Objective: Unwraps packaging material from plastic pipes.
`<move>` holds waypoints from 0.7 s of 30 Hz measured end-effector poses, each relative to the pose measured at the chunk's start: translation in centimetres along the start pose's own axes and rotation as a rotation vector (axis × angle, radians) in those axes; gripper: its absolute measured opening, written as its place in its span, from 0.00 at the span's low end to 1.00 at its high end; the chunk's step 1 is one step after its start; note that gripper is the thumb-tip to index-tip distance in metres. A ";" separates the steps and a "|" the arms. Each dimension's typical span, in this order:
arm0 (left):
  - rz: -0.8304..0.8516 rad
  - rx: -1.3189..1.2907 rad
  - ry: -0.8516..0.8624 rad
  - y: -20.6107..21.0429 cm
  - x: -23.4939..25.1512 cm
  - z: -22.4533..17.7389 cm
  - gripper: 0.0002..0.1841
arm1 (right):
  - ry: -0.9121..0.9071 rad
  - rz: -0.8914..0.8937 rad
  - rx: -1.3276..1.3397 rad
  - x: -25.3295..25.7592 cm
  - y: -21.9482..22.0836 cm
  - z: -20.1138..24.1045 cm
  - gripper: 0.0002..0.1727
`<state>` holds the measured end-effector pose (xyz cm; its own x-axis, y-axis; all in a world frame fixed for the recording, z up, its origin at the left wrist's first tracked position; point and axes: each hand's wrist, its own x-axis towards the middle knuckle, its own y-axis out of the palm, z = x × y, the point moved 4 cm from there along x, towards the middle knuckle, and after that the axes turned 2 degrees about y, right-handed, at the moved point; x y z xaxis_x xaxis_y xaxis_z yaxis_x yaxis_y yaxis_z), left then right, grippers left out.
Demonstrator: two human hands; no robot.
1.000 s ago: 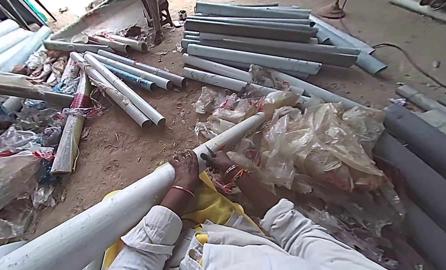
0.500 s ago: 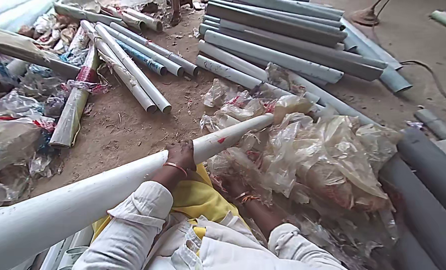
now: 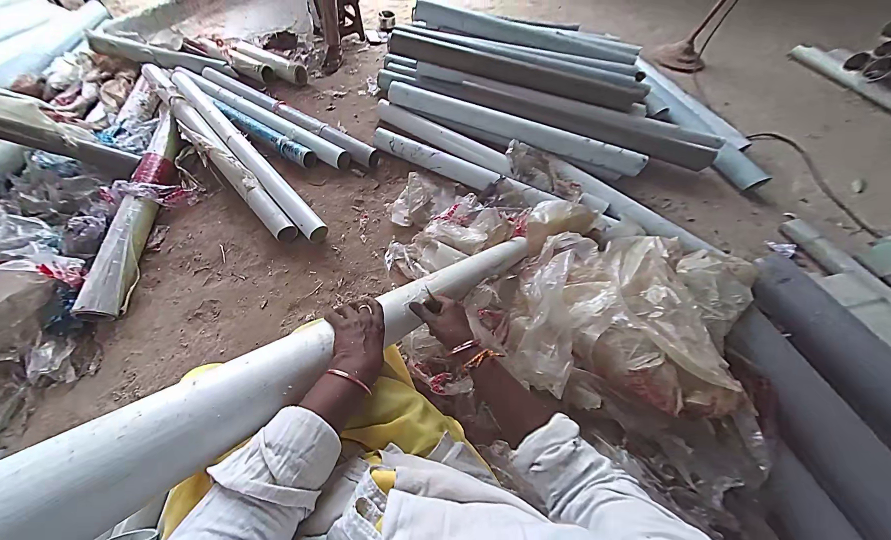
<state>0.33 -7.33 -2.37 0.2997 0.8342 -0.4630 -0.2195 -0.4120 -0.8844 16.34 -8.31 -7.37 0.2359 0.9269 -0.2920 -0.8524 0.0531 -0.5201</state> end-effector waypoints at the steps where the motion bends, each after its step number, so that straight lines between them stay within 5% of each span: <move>1: -0.003 -0.007 0.004 0.1 -0.1 0.0 0.55 | 0.000 -0.018 -0.040 -0.3 0.5 1.2 0.22; 7: -0.024 -0.017 0.005 0.4 -0.4 -0.2 0.55 | -0.001 -0.172 -0.197 -2.1 3.0 3.1 0.18; 13: -0.017 -0.037 0.023 0.4 -0.2 0.2 0.55 | 0.040 -0.127 -0.281 -2.2 3.5 1.8 0.20; 18: -0.023 -0.053 0.028 0.3 0.0 0.6 0.54 | 0.159 -0.059 -0.084 -2.2 3.2 -3.7 0.19; 21: -0.038 -0.043 0.031 0.4 -0.1 0.3 0.54 | 0.283 -0.056 0.314 -1.5 3.4 -5.3 0.15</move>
<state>-0.05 -7.50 -2.67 0.3360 0.8378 -0.4303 -0.1673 -0.3965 -0.9027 15.59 -11.47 -12.92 0.3672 0.7831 -0.5019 -0.9252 0.2517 -0.2841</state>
